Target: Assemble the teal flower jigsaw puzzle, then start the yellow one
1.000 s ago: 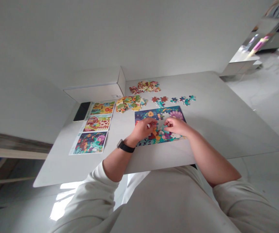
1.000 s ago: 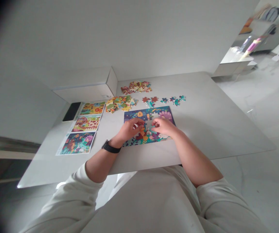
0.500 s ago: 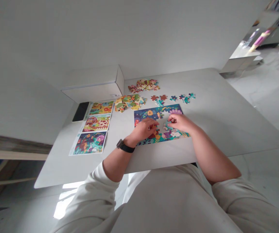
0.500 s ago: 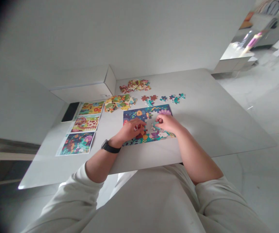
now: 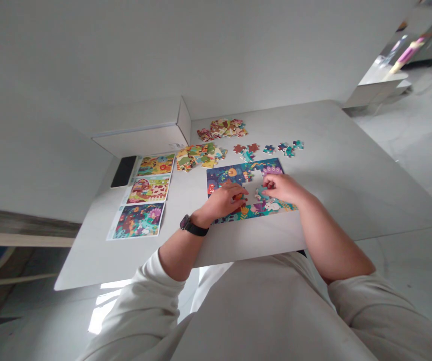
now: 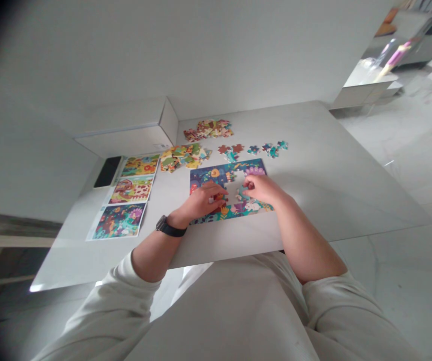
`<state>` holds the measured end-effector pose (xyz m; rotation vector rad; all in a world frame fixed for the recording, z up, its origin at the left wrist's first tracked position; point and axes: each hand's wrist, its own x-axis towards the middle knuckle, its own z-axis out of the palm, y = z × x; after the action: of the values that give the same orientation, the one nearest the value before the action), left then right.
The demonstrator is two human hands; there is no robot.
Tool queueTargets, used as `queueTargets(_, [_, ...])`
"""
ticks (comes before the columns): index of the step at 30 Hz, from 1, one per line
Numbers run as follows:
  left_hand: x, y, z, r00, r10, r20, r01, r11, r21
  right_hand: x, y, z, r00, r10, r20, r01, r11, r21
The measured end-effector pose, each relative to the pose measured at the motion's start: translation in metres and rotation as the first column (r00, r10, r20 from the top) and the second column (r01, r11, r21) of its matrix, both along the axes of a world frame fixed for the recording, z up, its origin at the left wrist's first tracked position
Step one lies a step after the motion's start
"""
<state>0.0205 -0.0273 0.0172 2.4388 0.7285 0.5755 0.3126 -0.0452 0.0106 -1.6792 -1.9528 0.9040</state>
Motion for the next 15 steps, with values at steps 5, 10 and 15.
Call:
queueTargets(5, [0.002, -0.005, 0.007, 0.998, -0.046, -0.036, 0.046, 0.999, 0.009, 0.001, -0.001, 0.003, 1.000, 0.004, -0.010, -0.004, 1.000, 0.010])
queueTargets(10, [0.004, -0.010, 0.012, 0.994, -0.094, -0.057, 0.097, 0.994, 0.041, 0.001, -0.001, 0.004, 0.990, 0.028, -0.139, -0.024, 0.999, 0.028])
queueTargets(15, [0.005, -0.012, 0.012, 0.993, -0.096, -0.065, 0.099, 0.994, 0.049, 0.003, 0.000, 0.005, 0.969, 0.088, -0.232, -0.102, 0.993, -0.051])
